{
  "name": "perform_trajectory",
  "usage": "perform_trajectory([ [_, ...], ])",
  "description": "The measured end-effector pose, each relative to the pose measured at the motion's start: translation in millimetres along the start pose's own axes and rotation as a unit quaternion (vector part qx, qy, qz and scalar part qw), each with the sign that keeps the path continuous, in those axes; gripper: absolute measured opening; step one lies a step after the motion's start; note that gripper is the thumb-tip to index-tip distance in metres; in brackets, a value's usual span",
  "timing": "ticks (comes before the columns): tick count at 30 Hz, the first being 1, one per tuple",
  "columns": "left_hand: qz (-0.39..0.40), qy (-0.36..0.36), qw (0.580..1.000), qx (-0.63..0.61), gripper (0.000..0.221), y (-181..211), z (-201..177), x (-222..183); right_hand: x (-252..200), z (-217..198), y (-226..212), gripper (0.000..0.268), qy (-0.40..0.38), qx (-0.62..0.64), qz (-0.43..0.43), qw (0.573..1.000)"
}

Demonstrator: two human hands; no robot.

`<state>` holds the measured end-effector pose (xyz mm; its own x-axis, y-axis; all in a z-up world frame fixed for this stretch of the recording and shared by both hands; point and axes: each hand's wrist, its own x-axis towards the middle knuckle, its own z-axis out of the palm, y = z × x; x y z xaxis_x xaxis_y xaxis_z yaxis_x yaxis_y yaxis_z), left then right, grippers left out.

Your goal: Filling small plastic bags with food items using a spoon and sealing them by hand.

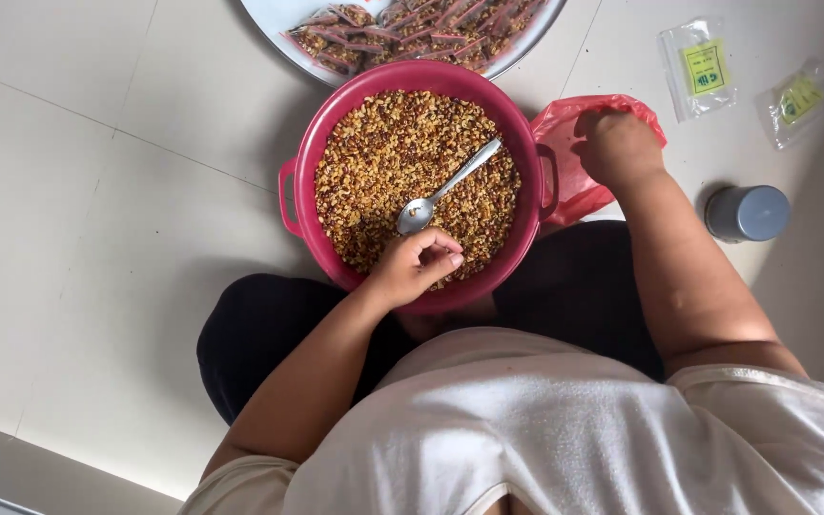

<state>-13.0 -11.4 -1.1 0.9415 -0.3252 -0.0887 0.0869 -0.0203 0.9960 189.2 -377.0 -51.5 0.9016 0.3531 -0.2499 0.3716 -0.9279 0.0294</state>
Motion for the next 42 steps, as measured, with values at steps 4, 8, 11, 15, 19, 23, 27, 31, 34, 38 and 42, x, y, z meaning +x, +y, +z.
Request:
perform_trajectory([
  [4,-0.009,0.022,1.000,-0.012,0.020,-8.2,-0.3,-0.4,-21.9,-64.4,-57.8,0.066,-0.101,0.042,0.034,0.993],
  [8,-0.007,0.037,0.999,-0.029,0.017,-3.4,-1.4,1.8,-23.4,-56.6,-58.2,0.065,-0.156,0.057,0.054,0.985],
  [11,0.004,0.051,0.998,-0.031,0.016,-10.5,-6.8,3.8,-37.7,-94.1,-83.9,0.073,-0.164,0.041,0.041,0.985],
  [15,0.011,0.071,0.996,-0.056,0.012,-17.1,-11.1,6.9,-20.9,-29.8,-55.9,0.052,-0.126,0.049,-0.008,0.991],
  [19,0.003,0.094,0.990,-0.104,0.016,-19.0,-12.8,8.5,-23.2,-30.1,-28.4,0.032,-0.008,0.102,-0.067,0.993],
  [23,0.003,0.109,0.987,-0.122,0.015,-9.7,-15.7,9.1,-24.8,-33.7,-24.7,0.029,-0.031,0.085,-0.029,0.995],
  [27,0.003,0.106,0.985,-0.139,0.014,-8.3,-15.7,10.7,-20.6,-34.3,-41.5,0.054,-0.147,0.089,0.013,0.985],
  [31,0.006,0.109,0.984,-0.141,0.015,-5.1,-13.4,8.3,-22.3,-38.8,-33.1,0.036,-0.129,0.081,0.000,0.988],
  [34,0.014,0.109,0.981,-0.158,0.014,-3.5,-15.7,9.5,-33.6,-73.6,-33.8,0.026,-0.097,0.007,0.016,0.995],
  [38,0.020,0.102,0.988,-0.114,0.011,-8.3,-15.7,8.5,-78.2,-156.8,-56.2,0.017,0.005,-0.028,0.078,0.997],
  [42,0.017,0.110,0.989,-0.097,0.013,-6.3,-16.7,8.8,-90.8,-210.9,-111.0,0.021,0.205,0.132,-0.083,0.966],
])
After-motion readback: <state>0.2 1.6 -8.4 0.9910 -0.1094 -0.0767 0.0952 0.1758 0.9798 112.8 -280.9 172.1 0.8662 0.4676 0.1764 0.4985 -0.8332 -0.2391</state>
